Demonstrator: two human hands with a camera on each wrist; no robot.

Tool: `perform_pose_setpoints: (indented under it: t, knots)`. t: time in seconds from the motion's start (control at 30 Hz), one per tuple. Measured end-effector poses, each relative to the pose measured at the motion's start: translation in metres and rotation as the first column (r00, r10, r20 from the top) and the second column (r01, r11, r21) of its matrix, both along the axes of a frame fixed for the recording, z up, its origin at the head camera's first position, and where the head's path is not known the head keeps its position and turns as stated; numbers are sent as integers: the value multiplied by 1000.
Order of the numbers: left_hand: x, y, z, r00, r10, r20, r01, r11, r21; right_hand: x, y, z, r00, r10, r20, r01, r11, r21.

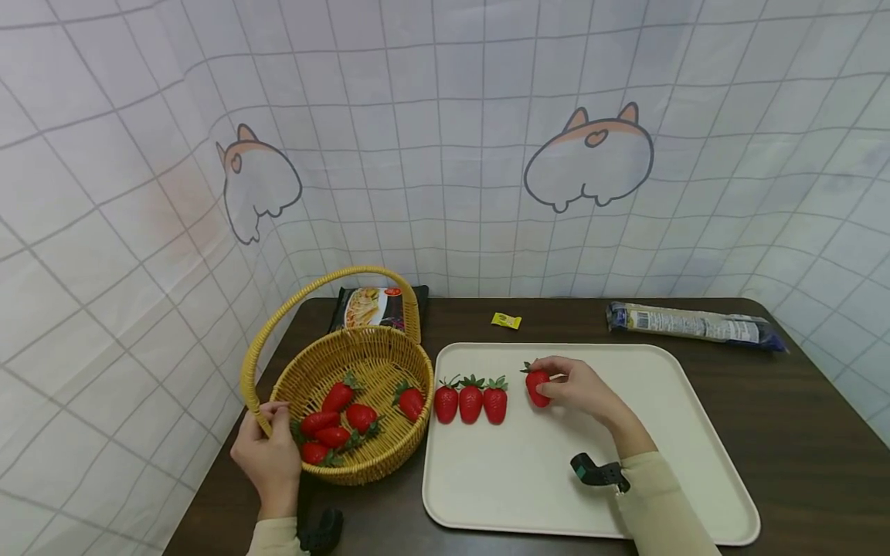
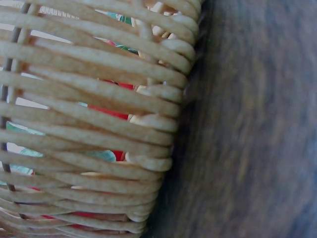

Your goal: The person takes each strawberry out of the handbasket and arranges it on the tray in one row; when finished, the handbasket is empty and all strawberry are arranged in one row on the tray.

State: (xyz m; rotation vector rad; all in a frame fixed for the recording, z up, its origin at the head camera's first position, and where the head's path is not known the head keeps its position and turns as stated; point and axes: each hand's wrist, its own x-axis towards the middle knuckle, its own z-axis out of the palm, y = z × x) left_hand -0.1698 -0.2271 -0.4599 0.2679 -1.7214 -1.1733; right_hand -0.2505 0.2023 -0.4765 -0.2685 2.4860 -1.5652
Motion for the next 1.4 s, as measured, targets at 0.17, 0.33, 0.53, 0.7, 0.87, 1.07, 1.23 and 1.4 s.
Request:
perform_pose_setpoints:
  t: [0.17, 0.33, 0.53, 0.7, 0.87, 1.07, 1.23, 1.4]
  knots:
    - [4, 6, 8, 1000, -1, -11, 1, 1000, 6, 2, -3, -2, 997, 64, 46, -66, 998, 24]
    - [4, 6, 8, 1000, 3, -7, -3, 1000, -1, 3, -4, -6, 995, 73, 61, -74, 997, 10]
    - [5, 7, 9, 1000, 10, 2, -10, 1000, 3, 3, -5, -9, 995, 82, 64, -83, 997, 11]
    - [6, 7, 9, 1000, 15, 8, -15, 1000, 2, 4, -3, -11, 994, 86, 61, -88, 996, 23]
    - [5, 6, 8, 1000, 8, 0, -8, 1000, 11, 3, -2, -11, 993, 86, 75, -87, 996, 3]
    - [5, 5, 7, 1000, 7, -12, -7, 1000, 7, 4, -4, -11, 991, 108, 82, -108, 994, -14]
    - [4, 5, 7, 1000, 8, -14, -8, 1000, 6, 5, -7, -9, 989, 120, 91, -118, 993, -28]
    - [4, 6, 8, 1000, 12, -11, -12, 1000, 5, 5, -9, -9, 989, 111, 102, -106, 993, -49]
